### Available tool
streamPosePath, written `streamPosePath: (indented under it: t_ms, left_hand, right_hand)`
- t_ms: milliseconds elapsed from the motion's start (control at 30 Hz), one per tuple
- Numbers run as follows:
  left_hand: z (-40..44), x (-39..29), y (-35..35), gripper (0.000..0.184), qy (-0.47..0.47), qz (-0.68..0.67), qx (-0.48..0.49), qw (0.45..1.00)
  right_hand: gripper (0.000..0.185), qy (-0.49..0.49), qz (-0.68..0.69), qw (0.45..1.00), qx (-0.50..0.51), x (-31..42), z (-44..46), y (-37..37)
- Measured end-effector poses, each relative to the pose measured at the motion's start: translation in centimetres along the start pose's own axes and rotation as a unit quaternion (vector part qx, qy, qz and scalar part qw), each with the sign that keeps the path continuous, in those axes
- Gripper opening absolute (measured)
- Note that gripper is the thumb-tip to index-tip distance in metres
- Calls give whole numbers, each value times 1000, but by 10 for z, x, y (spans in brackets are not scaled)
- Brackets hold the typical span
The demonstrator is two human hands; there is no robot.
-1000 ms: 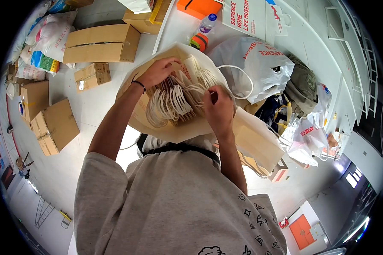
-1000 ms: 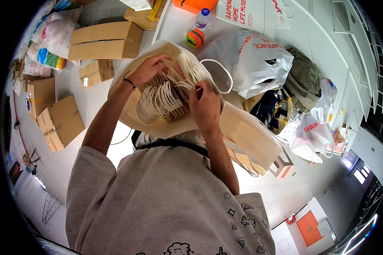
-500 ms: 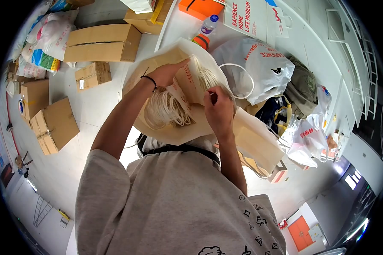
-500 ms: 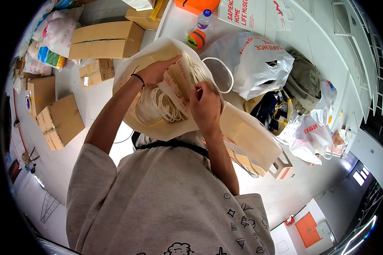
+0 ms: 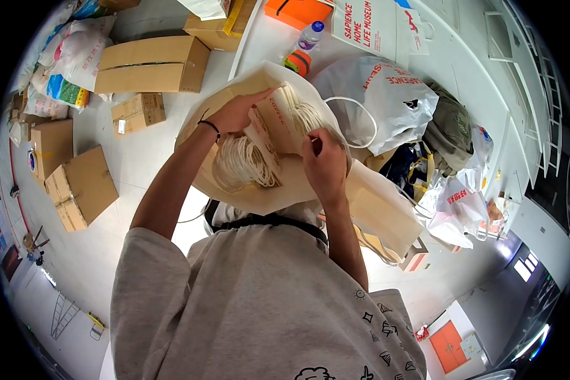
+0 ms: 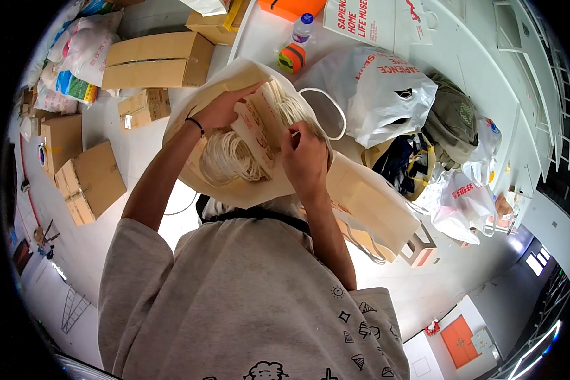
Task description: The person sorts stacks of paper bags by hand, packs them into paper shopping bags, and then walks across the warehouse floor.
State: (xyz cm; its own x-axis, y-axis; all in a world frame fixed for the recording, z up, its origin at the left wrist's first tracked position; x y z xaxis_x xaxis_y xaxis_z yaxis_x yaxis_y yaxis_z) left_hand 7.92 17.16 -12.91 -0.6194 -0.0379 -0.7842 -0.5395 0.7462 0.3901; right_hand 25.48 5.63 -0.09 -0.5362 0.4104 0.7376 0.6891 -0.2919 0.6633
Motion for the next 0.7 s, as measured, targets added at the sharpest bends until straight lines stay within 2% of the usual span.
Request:
streamPosePath:
  t_ms: [33, 100, 133, 200, 233, 300, 333, 400, 533, 600, 633, 700]
  left_hand:
    - [-1, 2, 0, 100, 0, 0, 0, 1000]
    - [1, -6, 16, 74, -64, -21, -79, 995]
    - [2, -4, 16, 74, -65, -21, -79, 995]
    - [8, 2, 20, 40, -76, -68, -104, 989]
    - [12, 9, 19, 40, -76, -68, -104, 989]
    - [18, 15, 22, 21, -77, -47, -118, 989]
    - [20, 18, 20, 21, -77, -47, -118, 989]
    - [18, 19, 28, 22, -19, -36, -159, 986]
    - [16, 4, 28, 25, -31, 8, -147, 989]
    - [16, 2, 22, 36, -42, -27, -119, 992]
    - [18, 5, 21, 36, -42, -28, -119, 992]
    - [20, 2, 12, 54, -75, -79, -73, 991]
  right_hand:
    - [12, 0, 4, 1000, -2, 0, 0, 0]
    - [11, -4, 6, 1000, 2, 0, 0, 0]
    - [11, -9, 7, 1000, 5, -1, 0, 0]
    - [11, -5, 7, 1000, -1, 1, -1, 1]
    - [11, -1, 7, 1000, -7, 2, -1, 2]
    - [10, -3, 7, 1000, -8, -1, -1, 1]
    - [10, -4, 8, 1000, -10, -2, -1, 1]
    - [10, -2, 8, 1000, -11, -1, -2, 2]
    - [10, -5, 6, 1000, -9, 0, -1, 2]
    - [10, -2, 4, 1000, -9, 0, -1, 2]
    - [10, 0, 2, 1000, -10, 0, -1, 2]
    - [10, 2, -3, 1000, -10, 2, -1, 3]
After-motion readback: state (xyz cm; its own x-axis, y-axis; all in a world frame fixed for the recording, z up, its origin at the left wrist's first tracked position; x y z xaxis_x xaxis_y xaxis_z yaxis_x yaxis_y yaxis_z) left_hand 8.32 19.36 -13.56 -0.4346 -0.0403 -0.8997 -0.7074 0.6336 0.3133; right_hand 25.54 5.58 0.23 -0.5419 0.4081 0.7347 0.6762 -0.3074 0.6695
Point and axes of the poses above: each hand's wrist, its own z-axis towards the middle knuckle, its own y-axis out of the back of the hand, x = y × z, the point moved 10 cm from there along z, towards the middle knuckle, and after that the axes turned 11 degrees about -x, right-handed, at the moved point
